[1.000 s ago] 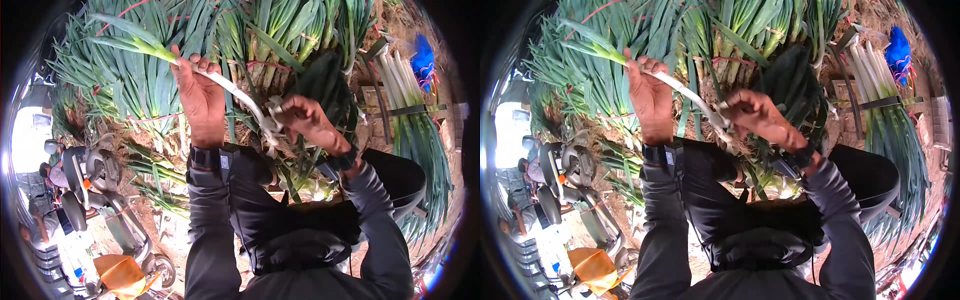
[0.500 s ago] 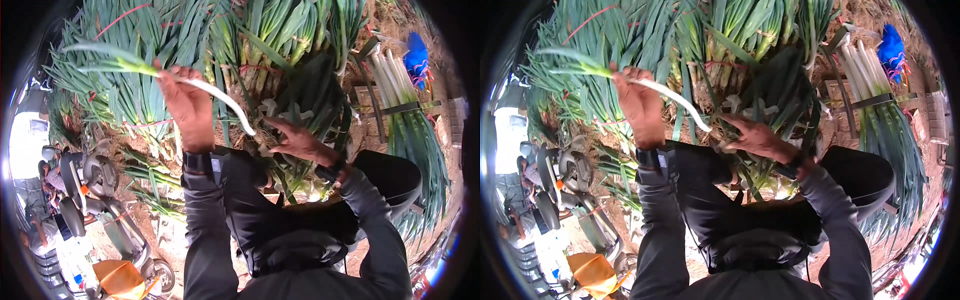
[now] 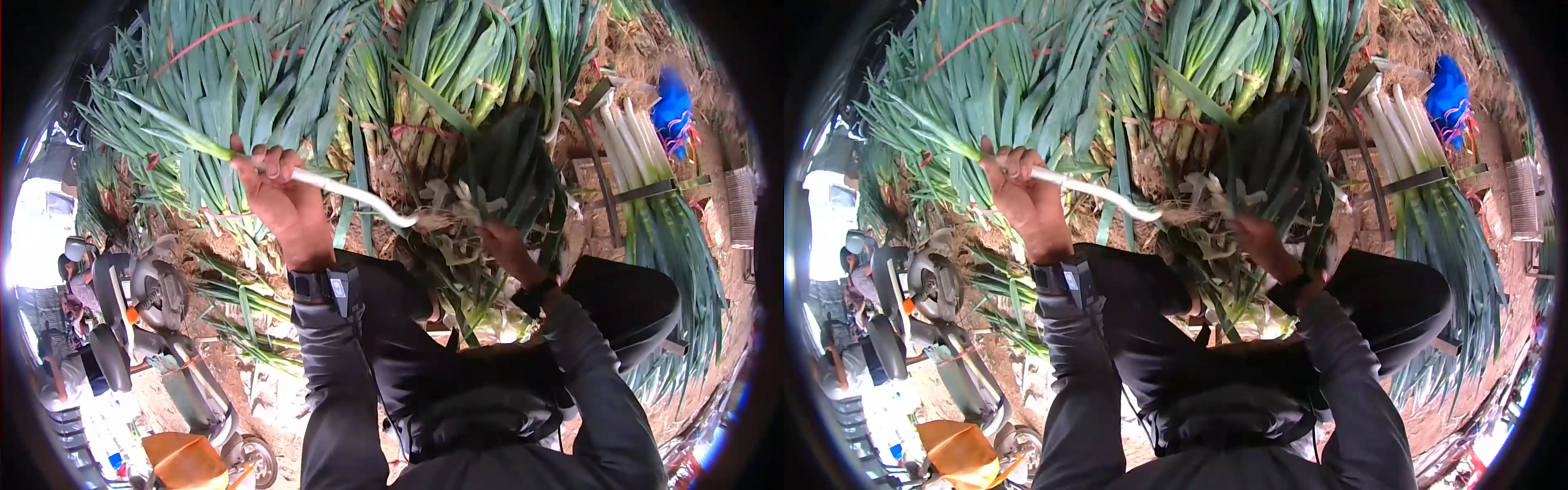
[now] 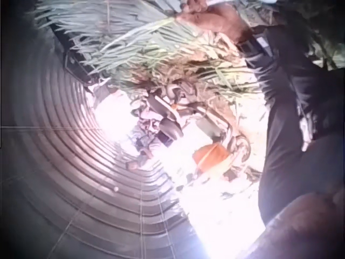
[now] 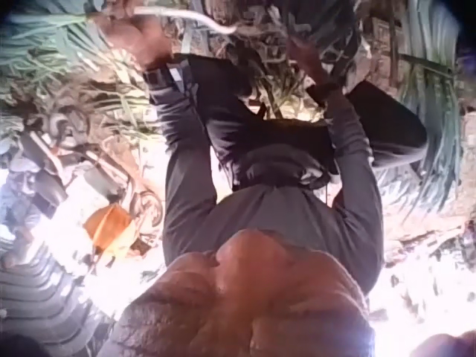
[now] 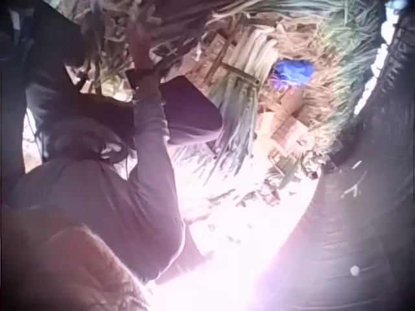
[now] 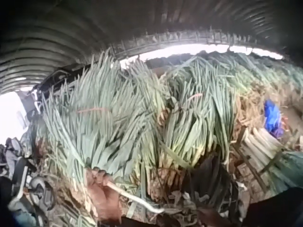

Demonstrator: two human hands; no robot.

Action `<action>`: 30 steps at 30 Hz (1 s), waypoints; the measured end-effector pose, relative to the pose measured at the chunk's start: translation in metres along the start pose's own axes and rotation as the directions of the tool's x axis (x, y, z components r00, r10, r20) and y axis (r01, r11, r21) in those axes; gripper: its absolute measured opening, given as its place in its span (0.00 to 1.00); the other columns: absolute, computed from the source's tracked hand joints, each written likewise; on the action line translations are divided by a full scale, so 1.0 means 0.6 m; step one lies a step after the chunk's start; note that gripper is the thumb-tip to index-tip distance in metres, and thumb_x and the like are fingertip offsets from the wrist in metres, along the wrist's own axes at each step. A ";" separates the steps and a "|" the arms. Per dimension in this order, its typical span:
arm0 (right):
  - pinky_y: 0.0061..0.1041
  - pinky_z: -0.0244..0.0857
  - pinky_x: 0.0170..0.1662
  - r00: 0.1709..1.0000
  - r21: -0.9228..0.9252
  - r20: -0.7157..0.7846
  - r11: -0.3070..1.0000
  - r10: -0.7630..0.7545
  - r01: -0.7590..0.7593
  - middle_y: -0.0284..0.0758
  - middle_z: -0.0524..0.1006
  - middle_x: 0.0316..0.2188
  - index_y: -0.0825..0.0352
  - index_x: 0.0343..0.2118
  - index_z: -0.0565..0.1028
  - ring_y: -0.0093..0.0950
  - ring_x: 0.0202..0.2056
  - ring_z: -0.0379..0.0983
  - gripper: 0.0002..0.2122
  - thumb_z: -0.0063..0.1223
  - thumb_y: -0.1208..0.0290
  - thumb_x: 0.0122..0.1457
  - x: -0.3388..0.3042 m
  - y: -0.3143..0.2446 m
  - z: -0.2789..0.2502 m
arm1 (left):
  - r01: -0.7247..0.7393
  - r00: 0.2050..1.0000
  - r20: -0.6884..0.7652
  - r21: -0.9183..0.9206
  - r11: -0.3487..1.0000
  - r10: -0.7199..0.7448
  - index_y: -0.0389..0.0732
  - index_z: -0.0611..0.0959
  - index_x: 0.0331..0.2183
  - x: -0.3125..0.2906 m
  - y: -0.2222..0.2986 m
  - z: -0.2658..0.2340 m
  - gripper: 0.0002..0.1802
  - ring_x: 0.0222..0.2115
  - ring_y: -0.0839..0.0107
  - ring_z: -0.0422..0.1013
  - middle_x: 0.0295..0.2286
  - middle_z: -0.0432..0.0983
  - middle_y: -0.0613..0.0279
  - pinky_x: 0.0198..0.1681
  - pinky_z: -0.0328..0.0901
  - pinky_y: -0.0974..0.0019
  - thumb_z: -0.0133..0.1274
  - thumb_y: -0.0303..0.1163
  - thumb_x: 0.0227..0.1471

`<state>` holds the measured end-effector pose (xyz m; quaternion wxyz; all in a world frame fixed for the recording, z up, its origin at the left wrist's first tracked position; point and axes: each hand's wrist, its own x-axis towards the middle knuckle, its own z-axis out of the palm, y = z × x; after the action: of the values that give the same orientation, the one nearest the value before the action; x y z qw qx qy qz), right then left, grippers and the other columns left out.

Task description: The person peels the outer layers from leeks by hand, removes the roots, and places the cleaned leeks onto a metal rack before tying them into a bundle with a pink string.

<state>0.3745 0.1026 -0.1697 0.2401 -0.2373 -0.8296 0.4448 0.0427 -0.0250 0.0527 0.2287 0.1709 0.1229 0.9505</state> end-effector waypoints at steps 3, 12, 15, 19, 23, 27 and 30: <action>0.23 0.69 0.31 0.751 0.249 0.098 0.715 0.653 -0.654 0.32 0.78 0.24 0.68 0.39 0.80 0.19 0.26 0.76 0.10 0.54 0.65 0.66 -0.019 0.047 -0.065 | -0.061 0.998 0.037 0.080 0.995 0.058 0.40 0.72 0.52 -0.003 0.013 0.006 0.21 0.22 0.78 0.61 0.24 0.68 0.69 0.25 0.59 0.72 0.55 0.38 0.61; 0.28 0.71 0.35 0.947 -0.593 -0.032 0.769 -0.319 0.239 0.37 0.78 0.34 0.70 0.45 0.76 0.28 0.33 0.79 0.12 0.56 0.68 0.62 0.030 0.024 -0.067 | -0.350 0.924 0.040 0.489 0.799 0.380 0.45 0.67 0.60 -0.016 0.107 0.040 0.36 0.22 0.80 0.62 0.26 0.70 0.71 0.26 0.59 0.72 0.55 0.55 0.59; 0.33 0.72 0.38 0.993 -0.284 0.018 0.953 0.115 -0.105 0.39 0.80 0.30 0.71 0.46 0.75 0.30 0.35 0.79 0.13 0.56 0.69 0.62 -0.013 0.097 -0.076 | -0.465 0.817 0.063 0.658 0.592 0.573 0.46 0.68 0.57 -0.040 0.190 0.048 0.30 0.22 0.78 0.64 0.25 0.71 0.70 0.26 0.59 0.71 0.52 0.53 0.62; 0.29 0.72 0.38 0.796 -0.001 0.224 0.817 0.562 -0.576 0.38 0.80 0.30 0.70 0.47 0.75 0.25 0.35 0.78 0.14 0.54 0.66 0.64 0.014 0.072 -0.030 | -0.321 0.676 -0.099 0.852 0.414 0.730 0.45 0.69 0.54 -0.124 0.373 -0.057 0.18 0.25 0.75 0.67 0.29 0.73 0.65 0.26 0.59 0.72 0.46 0.39 0.66; 0.25 0.70 0.33 0.921 -0.077 0.206 0.943 0.332 -0.322 0.34 0.78 0.28 0.70 0.45 0.76 0.20 0.31 0.76 0.13 0.52 0.64 0.65 0.052 0.110 -0.034 | -0.056 0.588 -0.068 0.991 0.125 0.806 0.38 0.72 0.56 -0.292 0.487 -0.267 0.21 0.31 0.77 0.67 0.35 0.74 0.61 0.29 0.61 0.69 0.45 0.37 0.67; 0.23 0.69 0.32 0.779 0.030 0.348 0.824 0.522 -0.566 0.29 0.76 0.26 0.68 0.42 0.77 0.18 0.31 0.76 0.11 0.54 0.64 0.65 0.110 0.014 -0.010 | 0.356 0.464 -0.389 0.905 0.235 0.796 0.43 0.66 0.63 -0.515 0.538 -0.444 0.28 0.46 0.61 0.71 0.50 0.74 0.51 0.48 0.67 0.56 0.44 0.43 0.67; 0.30 0.69 0.31 0.875 -0.061 0.290 0.920 0.388 -0.388 0.38 0.78 0.27 0.69 0.43 0.76 0.31 0.30 0.78 0.13 0.55 0.64 0.63 0.142 0.062 0.021 | 0.789 0.226 -0.635 0.564 0.243 0.738 0.46 0.52 0.68 -0.660 0.540 -0.547 0.42 0.62 0.51 0.58 0.64 0.58 0.48 0.68 0.48 0.48 0.53 0.47 0.61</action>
<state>0.3078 0.1647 -0.1913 0.0191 -0.3295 -0.7917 0.5140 0.1215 -0.5451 -0.2520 -0.0455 -0.3704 0.7905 0.4858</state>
